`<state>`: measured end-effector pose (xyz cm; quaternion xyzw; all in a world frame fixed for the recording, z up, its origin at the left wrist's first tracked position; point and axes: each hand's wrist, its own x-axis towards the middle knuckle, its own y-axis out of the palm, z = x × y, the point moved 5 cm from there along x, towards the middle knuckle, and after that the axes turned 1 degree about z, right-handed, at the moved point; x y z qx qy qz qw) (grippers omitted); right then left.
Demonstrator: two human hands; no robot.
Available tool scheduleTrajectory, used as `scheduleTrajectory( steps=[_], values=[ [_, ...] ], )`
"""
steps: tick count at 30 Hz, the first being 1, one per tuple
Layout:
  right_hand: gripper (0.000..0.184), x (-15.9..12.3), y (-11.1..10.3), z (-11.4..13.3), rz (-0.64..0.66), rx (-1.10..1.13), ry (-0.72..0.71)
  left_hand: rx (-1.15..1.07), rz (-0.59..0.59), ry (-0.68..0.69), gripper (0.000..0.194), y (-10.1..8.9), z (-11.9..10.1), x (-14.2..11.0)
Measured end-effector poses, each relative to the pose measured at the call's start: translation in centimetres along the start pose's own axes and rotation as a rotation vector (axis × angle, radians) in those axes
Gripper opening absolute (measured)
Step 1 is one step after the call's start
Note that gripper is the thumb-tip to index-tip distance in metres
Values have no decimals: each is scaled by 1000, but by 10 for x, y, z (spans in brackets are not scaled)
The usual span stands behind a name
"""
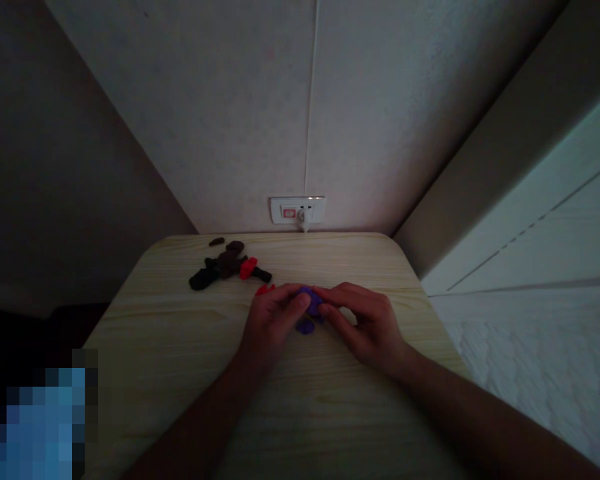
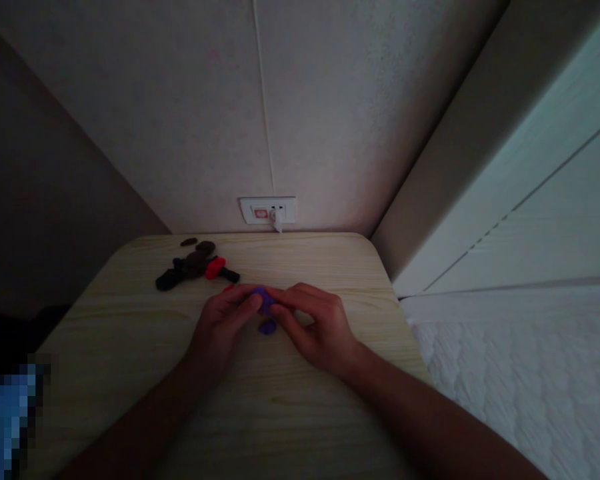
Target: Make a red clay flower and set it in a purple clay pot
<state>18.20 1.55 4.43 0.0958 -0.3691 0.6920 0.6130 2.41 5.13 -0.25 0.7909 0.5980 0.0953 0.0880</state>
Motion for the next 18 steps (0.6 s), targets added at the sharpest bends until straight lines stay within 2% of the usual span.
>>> scheduleTrajectory(
  steps=[10, 13, 18],
  values=[
    [32, 0, 6, 6, 41, -25, -38, 28, 67, 0, 14, -1, -4, -1],
    [33, -2, 4, 1, -5, -62, -24, -59, 23, -19, 14, -1, 1, 1],
    [47, -3, 6, -5, -30, 1, 42, -218, -100, -88, 24, -3, 7, 5]
  ],
)
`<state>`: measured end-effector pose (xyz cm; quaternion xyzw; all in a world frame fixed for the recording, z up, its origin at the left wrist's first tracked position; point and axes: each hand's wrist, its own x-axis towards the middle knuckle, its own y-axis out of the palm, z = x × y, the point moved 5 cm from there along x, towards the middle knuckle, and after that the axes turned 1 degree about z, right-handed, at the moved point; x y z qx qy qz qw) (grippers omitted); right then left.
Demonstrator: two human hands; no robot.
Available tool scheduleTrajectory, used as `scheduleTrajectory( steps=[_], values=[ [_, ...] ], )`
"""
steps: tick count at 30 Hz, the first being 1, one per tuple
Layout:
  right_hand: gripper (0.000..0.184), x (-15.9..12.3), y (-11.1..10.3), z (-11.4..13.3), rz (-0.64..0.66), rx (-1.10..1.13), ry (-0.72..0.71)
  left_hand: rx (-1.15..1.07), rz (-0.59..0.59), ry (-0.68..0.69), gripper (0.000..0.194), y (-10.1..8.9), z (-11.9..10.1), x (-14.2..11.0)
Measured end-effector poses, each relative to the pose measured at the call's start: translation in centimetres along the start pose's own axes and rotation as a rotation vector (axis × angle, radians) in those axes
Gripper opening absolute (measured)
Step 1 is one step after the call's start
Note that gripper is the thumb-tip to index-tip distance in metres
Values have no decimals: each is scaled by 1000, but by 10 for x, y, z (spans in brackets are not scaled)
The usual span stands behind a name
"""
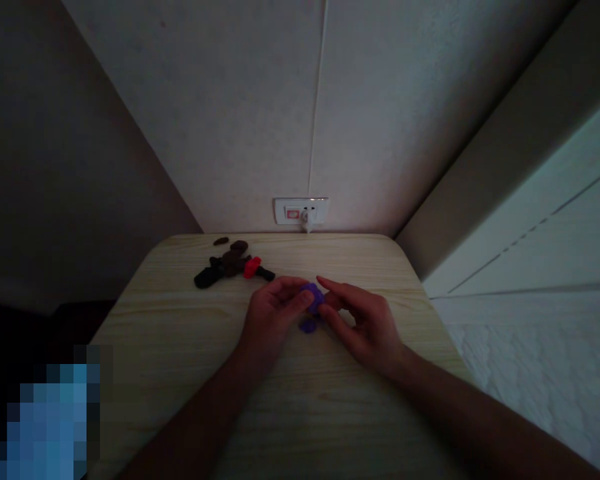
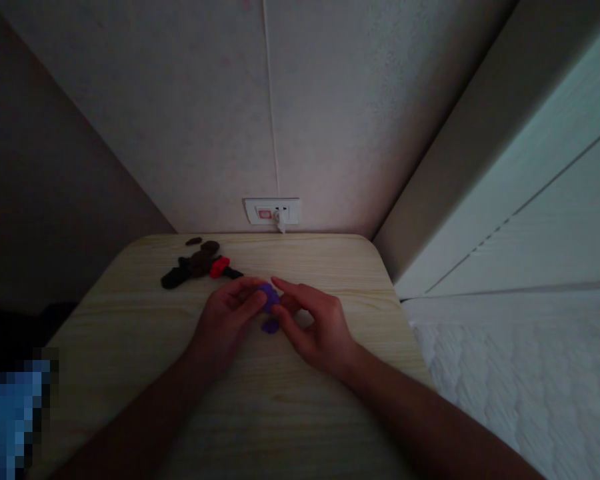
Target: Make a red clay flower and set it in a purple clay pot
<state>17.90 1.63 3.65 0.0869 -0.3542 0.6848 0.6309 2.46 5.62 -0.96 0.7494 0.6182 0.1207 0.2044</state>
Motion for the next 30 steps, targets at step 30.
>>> scheduleTrajectory(
  steps=[30],
  values=[
    [25, -1, 3, -4, 44, 17, 72, -128, 72, -128, 26, 8, 3, -4]
  ],
)
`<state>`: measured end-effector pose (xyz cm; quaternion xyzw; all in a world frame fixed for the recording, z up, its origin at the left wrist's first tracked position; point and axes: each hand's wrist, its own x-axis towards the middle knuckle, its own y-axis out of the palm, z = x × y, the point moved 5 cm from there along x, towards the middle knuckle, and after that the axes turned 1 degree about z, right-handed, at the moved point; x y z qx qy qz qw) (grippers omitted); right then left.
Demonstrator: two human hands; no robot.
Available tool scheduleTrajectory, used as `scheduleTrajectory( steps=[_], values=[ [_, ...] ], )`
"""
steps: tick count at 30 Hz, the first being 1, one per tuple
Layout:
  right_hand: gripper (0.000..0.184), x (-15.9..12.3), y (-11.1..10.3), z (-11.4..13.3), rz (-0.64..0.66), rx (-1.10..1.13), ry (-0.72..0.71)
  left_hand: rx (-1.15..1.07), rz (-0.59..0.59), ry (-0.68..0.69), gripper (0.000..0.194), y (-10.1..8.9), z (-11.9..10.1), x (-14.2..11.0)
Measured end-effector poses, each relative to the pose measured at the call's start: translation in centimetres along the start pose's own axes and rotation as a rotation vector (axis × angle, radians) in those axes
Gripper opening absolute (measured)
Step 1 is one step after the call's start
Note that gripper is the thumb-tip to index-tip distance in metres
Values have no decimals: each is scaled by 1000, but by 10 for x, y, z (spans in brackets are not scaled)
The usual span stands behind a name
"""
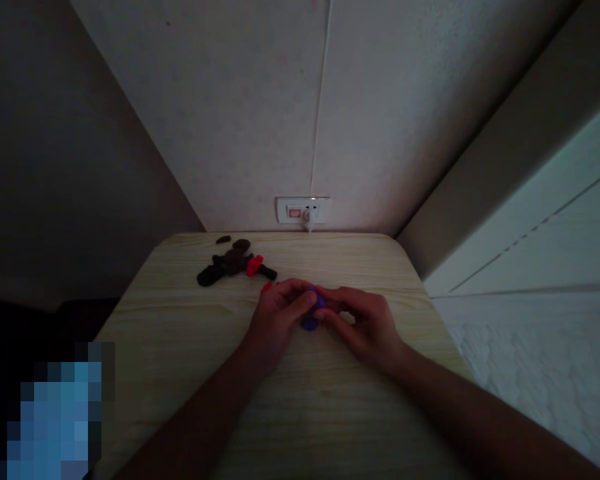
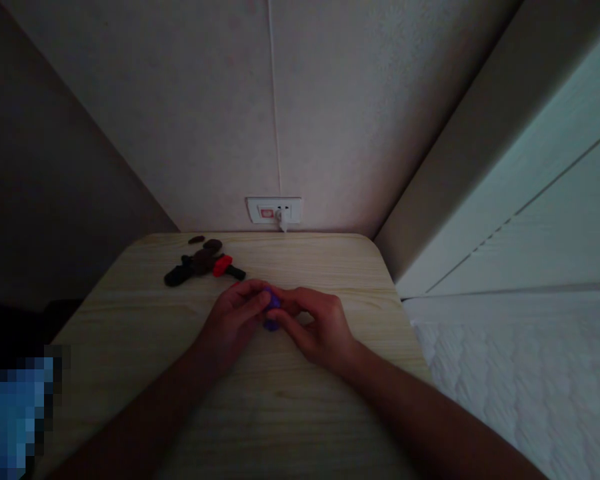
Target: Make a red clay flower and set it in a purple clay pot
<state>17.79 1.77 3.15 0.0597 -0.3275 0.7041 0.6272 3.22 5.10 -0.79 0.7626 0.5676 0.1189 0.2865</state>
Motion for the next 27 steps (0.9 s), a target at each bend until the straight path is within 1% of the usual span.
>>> scheduleTrajectory(
  steps=[2, 5, 10, 15, 20, 24, 27],
  values=[
    [29, -1, -1, -2, -43, 36, 15, -22, 3, 7, 29, 1, 0, 0],
    [32, -3, -2, -5, -78, 81, 48, 8, 34, 0, 29, 3, 1, 0],
    [29, -2, -1, -4, -39, 140, 97, 126, 14, 38, 25, -3, -1, 0],
    [30, -2, -2, -4, -43, 94, 86, 200, 62, 58, 24, -6, 0, 0],
    [24, -3, -3, -5, -66, 60, 59, 259, 62, 88, 23, -7, 0, 0],
    [25, -5, -6, -5, -77, 51, 38, 233, 60, 91, 27, -2, 0, -2],
    [26, -6, -11, -6, -123, 30, 28, 160, 64, 86, 33, 1, -1, -3]
  ],
)
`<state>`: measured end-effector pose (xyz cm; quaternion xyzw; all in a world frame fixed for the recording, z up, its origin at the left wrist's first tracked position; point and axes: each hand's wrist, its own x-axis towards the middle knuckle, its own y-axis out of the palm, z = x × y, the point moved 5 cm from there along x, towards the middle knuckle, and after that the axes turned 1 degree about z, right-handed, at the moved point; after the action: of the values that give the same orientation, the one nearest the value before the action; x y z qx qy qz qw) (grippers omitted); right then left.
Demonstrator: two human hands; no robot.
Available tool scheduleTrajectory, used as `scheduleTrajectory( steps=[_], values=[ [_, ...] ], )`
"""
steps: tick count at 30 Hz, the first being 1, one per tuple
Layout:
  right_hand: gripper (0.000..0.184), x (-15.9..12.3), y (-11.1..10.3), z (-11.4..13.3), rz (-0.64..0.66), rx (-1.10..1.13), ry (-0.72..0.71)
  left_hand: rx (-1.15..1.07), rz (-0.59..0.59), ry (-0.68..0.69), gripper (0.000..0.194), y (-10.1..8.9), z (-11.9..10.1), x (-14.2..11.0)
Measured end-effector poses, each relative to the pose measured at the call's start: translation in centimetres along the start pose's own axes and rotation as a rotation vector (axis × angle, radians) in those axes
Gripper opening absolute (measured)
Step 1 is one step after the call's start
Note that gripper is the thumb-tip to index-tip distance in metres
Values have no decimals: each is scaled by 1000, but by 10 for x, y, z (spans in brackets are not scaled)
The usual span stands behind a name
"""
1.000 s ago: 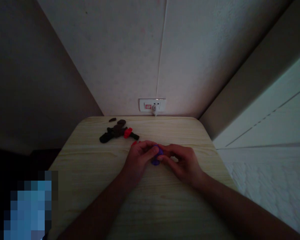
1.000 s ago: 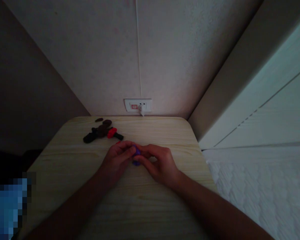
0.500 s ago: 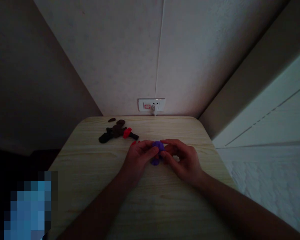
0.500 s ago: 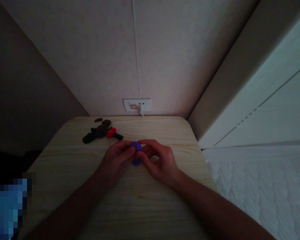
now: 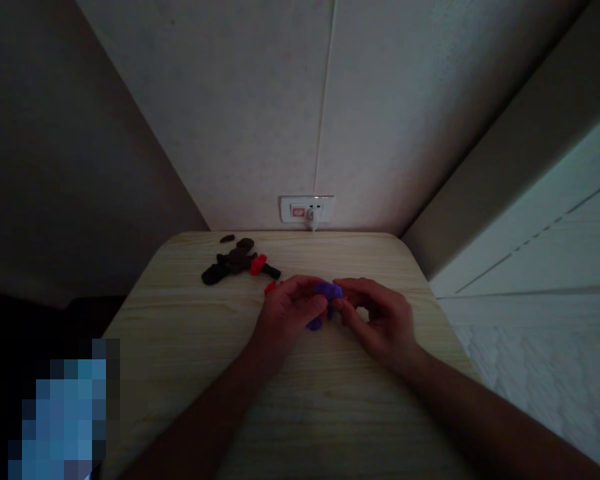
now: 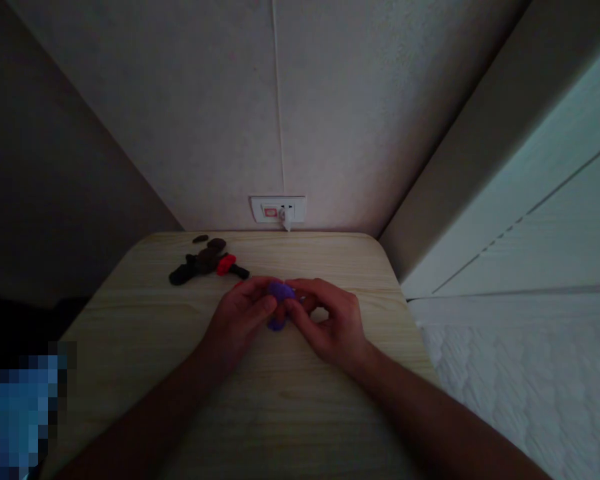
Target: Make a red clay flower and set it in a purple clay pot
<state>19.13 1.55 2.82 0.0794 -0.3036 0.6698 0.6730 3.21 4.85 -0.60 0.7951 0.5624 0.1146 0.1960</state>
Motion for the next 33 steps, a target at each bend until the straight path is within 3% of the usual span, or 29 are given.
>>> scheduleTrajectory(
  steps=[6, 14, 18, 23, 29, 33],
  values=[
    [28, 4, -8, 2, -60, -124, -34, -5, -9, -52, 37, 3, -2, 0],
    [33, 6, 3, 20, 74, -218, -310, -134, 37, -108, 40, 7, -1, -1],
    [30, 4, 5, 17, 79, -198, -298, -164, 4, -105, 34, 5, 1, -1],
    [39, 6, 3, 18, 59, -153, -289, -169, -21, -83, 28, 2, 0, -1],
    [38, 10, -3, 11, -20, -130, -167, -130, -11, -57, 24, -1, -1, 2],
    [47, 9, 0, 7, 20, -103, -134, -118, -15, -51, 23, -1, -2, 1]
  ],
)
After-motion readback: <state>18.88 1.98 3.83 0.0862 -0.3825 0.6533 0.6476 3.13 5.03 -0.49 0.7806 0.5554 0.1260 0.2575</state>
